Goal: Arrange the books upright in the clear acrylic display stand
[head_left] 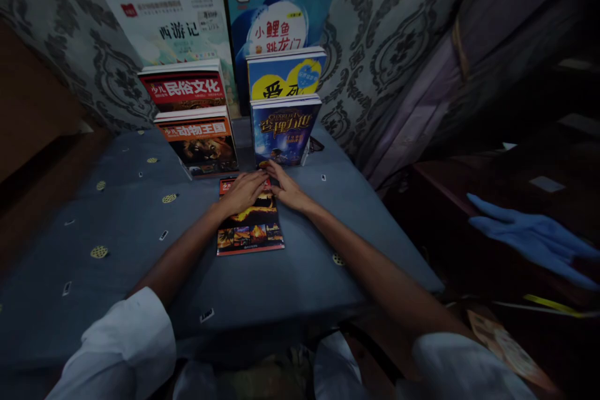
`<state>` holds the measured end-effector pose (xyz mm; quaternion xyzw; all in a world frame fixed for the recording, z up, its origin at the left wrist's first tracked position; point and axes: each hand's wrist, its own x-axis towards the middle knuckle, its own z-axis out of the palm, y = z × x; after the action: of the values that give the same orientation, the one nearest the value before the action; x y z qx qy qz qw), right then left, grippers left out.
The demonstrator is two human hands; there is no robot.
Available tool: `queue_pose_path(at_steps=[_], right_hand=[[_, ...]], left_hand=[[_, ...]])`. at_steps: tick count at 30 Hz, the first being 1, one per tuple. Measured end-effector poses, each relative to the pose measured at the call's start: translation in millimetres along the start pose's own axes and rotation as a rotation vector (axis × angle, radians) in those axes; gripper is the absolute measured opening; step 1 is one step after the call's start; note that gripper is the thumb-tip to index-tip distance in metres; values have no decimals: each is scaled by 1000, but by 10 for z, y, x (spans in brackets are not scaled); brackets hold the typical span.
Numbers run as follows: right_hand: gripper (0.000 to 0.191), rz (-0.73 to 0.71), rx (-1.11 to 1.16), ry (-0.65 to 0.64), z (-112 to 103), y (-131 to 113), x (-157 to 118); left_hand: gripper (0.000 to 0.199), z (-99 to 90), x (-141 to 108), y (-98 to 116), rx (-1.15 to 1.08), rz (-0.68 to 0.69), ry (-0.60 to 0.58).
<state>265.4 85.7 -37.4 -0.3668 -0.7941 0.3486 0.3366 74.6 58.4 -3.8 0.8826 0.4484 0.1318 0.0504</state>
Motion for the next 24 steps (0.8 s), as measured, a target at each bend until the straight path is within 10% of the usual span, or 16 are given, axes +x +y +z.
queue_pose_path(at_steps=[24], right_hand=[[52, -59, -376, -38, 43, -59, -58]], left_hand=[[44, -213, -924, 800, -151, 226, -214]])
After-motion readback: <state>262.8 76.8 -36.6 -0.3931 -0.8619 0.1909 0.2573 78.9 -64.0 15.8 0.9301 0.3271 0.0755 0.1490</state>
